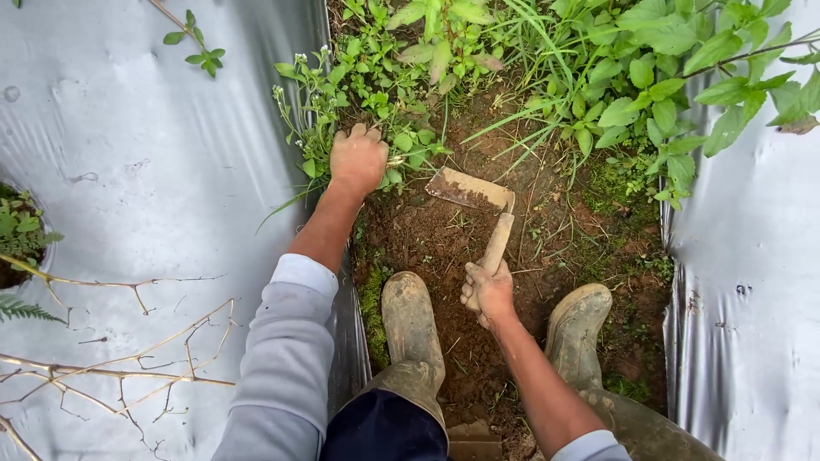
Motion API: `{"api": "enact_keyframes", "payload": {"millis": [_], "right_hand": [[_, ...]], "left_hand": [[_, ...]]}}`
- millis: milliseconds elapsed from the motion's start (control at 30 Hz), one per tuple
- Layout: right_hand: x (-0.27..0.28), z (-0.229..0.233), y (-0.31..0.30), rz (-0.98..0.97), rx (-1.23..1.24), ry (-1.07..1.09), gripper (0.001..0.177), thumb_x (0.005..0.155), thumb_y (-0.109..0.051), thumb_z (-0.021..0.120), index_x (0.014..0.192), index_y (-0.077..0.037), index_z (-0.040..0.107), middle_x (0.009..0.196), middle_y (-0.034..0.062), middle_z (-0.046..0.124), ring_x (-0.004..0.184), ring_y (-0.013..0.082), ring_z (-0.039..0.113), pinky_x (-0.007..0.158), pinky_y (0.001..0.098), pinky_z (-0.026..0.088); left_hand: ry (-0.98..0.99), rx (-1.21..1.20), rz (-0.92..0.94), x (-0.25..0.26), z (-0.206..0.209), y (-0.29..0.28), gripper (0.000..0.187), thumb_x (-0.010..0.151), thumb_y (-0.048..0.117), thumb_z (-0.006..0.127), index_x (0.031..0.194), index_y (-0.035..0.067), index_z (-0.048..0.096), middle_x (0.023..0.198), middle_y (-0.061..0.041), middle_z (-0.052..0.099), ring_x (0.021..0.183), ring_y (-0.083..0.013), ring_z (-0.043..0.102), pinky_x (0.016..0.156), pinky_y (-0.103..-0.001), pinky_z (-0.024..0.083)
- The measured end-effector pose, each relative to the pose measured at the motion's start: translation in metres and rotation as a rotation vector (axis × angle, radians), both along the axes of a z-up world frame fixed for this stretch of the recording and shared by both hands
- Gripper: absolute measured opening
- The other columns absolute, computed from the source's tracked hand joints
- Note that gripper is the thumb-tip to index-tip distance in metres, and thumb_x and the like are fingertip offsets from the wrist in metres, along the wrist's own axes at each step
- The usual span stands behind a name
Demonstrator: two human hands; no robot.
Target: The person uses a hand hoe to loosen soil and uproot weeds along a narrow path between plastic-covered garden beds. They pull the weeds by hand, gather them into a bundle, and discard them. The person also removes weeds growing around the base of a plant.
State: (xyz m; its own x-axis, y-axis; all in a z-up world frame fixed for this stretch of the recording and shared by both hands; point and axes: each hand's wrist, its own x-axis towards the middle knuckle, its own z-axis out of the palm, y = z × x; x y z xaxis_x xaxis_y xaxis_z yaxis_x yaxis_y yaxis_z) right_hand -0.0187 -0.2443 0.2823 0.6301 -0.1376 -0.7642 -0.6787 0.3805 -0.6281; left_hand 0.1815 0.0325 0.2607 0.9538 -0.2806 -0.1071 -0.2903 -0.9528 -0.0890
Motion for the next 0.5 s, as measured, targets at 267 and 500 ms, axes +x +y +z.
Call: {"api": "enact_keyframes", "payload": {"millis": [267,500], "right_hand": [[0.009,-0.006,0.014,0.020,-0.007,-0.026,0.024,0.095,-0.004,0.065,0.108,-0.007,0.045,0.064,0.0052,0.050,0.041,0.0150,0.054,0.033,0.0332,0.051],[0.004,-0.016,0.011,0.042,-0.032,-0.028,0.025,0.096,-0.005,0.065,0.111,-0.007,0.045,0.066,0.0052,0.050,0.042,0.0158,0.054,0.034,0.0341,0.052]], "left_hand": [[0.017,-0.191,0.210,0.034,0.023,0.009,0.025,0.080,0.022,0.083,0.103,0.014,0.075,0.103,-0.003,0.062,0.103,-0.0255,0.059,0.086,-0.044,0.057],[0.357,0.376,-0.079,-0.009,0.062,-0.044,0.045,0.087,0.030,0.080,0.130,0.024,0.066,0.131,-0.006,0.052,0.115,-0.0239,0.048,0.089,-0.039,0.050]]}}
